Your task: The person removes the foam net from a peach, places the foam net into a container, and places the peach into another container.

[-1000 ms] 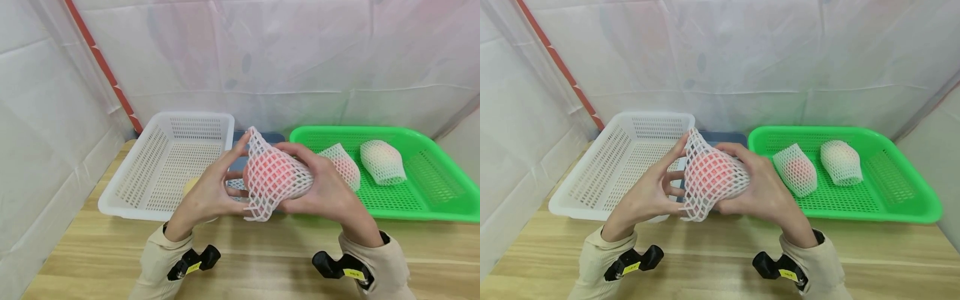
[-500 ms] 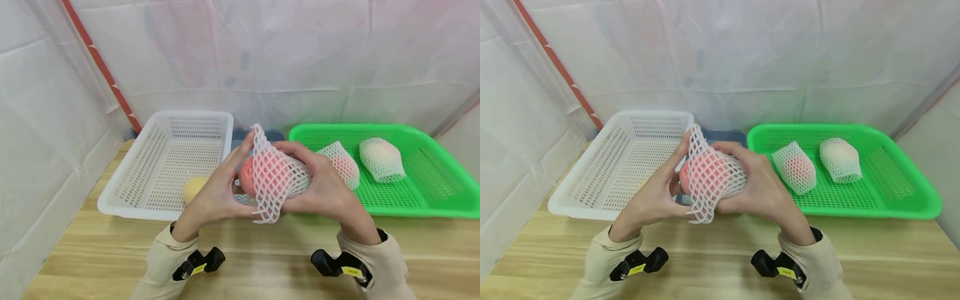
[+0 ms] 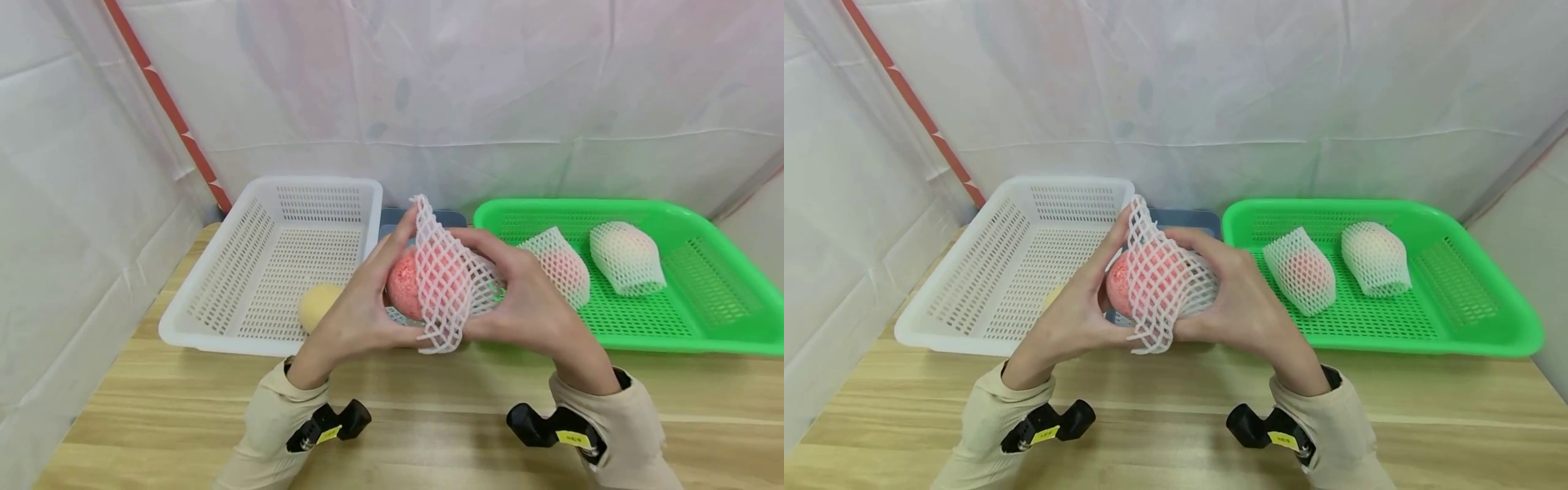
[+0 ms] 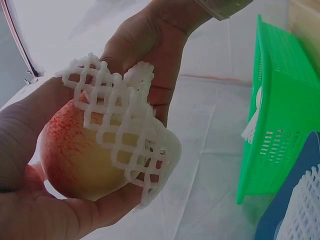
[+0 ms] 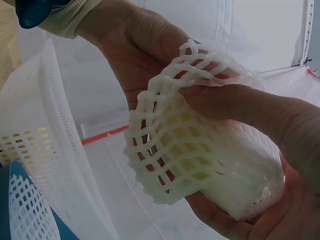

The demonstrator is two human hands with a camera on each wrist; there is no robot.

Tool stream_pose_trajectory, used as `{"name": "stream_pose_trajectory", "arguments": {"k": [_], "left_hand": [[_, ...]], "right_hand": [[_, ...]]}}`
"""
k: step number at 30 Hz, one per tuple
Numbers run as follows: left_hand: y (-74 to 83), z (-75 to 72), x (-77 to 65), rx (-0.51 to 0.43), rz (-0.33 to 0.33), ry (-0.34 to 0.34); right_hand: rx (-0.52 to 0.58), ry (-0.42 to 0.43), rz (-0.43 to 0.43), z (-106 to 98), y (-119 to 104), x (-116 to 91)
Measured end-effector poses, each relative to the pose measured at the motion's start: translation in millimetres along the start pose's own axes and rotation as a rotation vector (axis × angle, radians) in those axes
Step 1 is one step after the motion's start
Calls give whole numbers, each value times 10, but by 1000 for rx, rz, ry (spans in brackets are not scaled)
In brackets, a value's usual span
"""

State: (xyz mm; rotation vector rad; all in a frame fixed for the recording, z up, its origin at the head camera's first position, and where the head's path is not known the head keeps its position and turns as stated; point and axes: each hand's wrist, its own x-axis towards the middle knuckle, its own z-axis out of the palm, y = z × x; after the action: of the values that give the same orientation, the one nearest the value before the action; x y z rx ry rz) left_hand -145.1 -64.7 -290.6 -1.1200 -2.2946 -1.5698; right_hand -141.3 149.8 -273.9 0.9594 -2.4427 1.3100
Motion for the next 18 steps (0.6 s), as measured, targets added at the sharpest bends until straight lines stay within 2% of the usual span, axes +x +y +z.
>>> {"name": "stream_pose_trajectory", "arguments": {"k": [7,13,18], "left_hand": [[26,-1,-4,25,-28,2],[29,-11,-8,54,-46,9],[28,-20,-3,-3,-71,28]], "right_hand": [[-16,-13,0,12,-2,-10],[-13,-15,-46,19,8,-10],[-14,-31,-31,-2,10,-17]]}}
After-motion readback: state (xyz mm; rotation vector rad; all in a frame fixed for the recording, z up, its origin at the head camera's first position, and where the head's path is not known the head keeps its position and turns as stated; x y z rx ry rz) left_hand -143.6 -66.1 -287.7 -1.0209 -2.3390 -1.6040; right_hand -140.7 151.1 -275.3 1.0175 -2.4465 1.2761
